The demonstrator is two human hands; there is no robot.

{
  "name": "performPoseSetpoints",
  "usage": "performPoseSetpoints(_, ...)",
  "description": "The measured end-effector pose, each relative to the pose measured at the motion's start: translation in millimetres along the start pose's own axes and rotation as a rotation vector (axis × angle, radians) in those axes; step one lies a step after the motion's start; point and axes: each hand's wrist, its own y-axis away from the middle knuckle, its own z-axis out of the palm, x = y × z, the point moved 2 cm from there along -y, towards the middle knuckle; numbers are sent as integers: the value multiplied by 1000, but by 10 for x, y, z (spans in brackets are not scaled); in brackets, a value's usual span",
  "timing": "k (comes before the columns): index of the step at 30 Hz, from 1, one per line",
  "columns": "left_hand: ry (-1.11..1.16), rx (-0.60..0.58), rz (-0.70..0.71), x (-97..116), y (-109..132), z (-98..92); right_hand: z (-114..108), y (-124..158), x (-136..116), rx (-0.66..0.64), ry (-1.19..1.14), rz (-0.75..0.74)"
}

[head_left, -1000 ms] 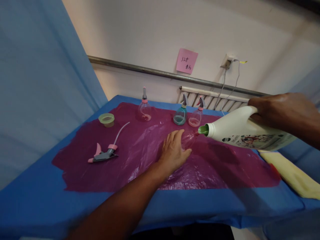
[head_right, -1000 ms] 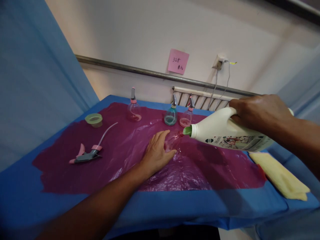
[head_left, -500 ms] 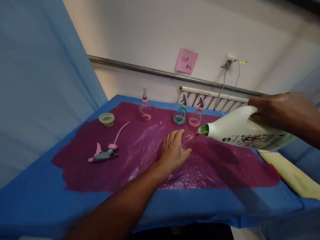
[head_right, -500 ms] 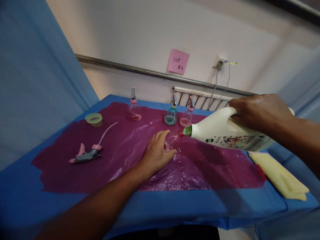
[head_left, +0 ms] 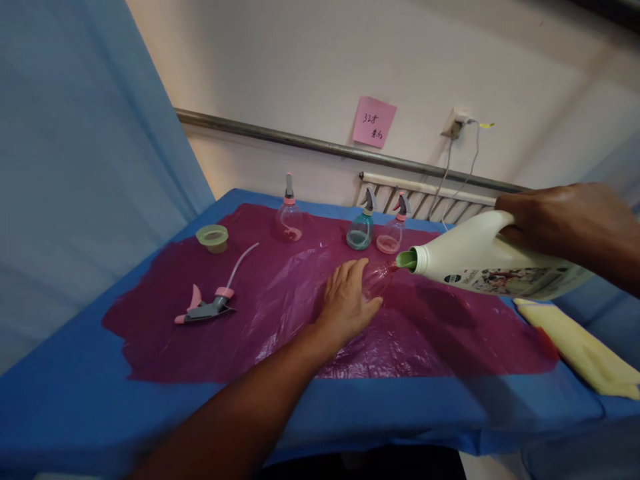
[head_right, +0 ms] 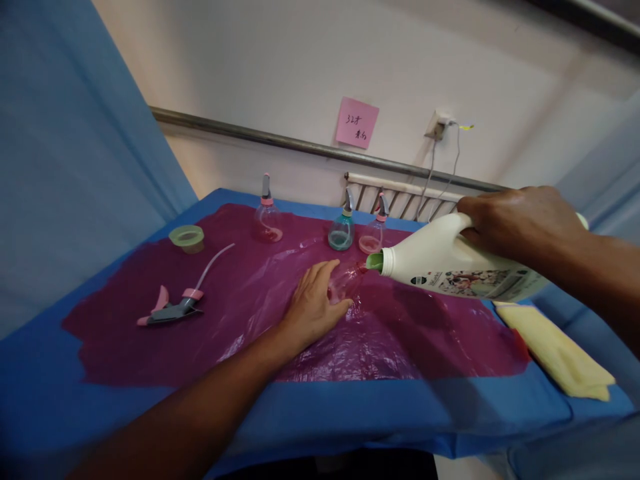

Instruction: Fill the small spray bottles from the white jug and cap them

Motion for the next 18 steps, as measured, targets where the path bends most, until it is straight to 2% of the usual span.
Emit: performPoseSetpoints(18,12,22,31,-31,3,22,-27,26,-15,19,70,-40)
